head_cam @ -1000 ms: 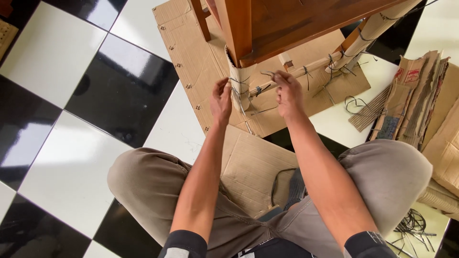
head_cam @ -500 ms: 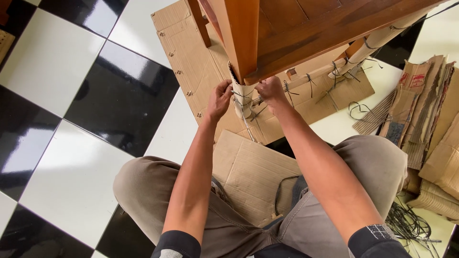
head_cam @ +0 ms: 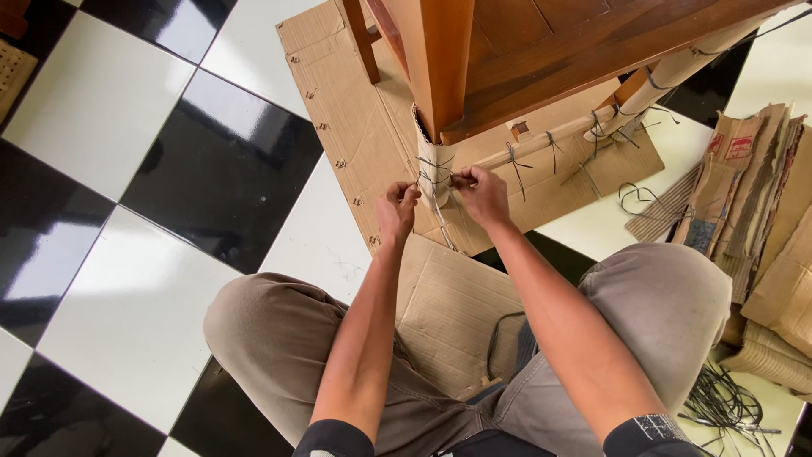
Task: Wrapping a wooden furniture leg with cardboard and securing it with plastic string
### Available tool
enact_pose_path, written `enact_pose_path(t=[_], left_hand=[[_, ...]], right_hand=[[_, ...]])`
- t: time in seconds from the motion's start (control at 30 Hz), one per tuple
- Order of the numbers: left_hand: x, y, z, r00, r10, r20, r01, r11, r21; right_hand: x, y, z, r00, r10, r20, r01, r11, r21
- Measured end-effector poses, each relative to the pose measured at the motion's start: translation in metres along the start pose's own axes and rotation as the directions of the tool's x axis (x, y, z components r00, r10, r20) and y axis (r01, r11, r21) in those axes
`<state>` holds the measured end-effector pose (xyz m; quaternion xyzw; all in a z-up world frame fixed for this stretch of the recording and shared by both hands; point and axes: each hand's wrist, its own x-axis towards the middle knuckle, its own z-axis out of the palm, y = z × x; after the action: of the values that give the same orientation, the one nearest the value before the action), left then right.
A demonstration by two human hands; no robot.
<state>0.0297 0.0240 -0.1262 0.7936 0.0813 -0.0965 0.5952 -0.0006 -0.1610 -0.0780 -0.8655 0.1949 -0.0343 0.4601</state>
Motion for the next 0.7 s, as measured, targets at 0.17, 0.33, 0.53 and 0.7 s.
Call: enact_pose_path(t=[0.17, 0.33, 0.53, 0.7], left_hand=[[-0.024, 0.011, 0.002, 0.997, -0.074, 0.007, 0.074, 0.985, -0.154], [-0.046, 0.026, 0.008, 0.989, -0.143, 0.042, 0.149, 0.930, -0.336], [-0.049, 0.008, 0.019, 0.992, -0.124, 0.015, 0.117, 0.880, -0.461], [-0.051, 0.001, 0.023, 0.960, -0.237, 0.147, 0.279, 0.818, -0.503]], right_hand=[[-0.022, 0.011, 0.006, 0.995, 0.096, 0.019, -0.097, 0.992, 0.077], [-0.051, 0.015, 0.013, 0.990, 0.132, -0.046, -0.123, 0.980, 0.153], [-0.076, 0.003, 0.017, 0.966, -0.189, -0.178, 0.203, 0.977, 0.064], [-0.083, 0.015, 0.026, 0.922, -0.339, -0.186, 0.335, 0.941, -0.052]])
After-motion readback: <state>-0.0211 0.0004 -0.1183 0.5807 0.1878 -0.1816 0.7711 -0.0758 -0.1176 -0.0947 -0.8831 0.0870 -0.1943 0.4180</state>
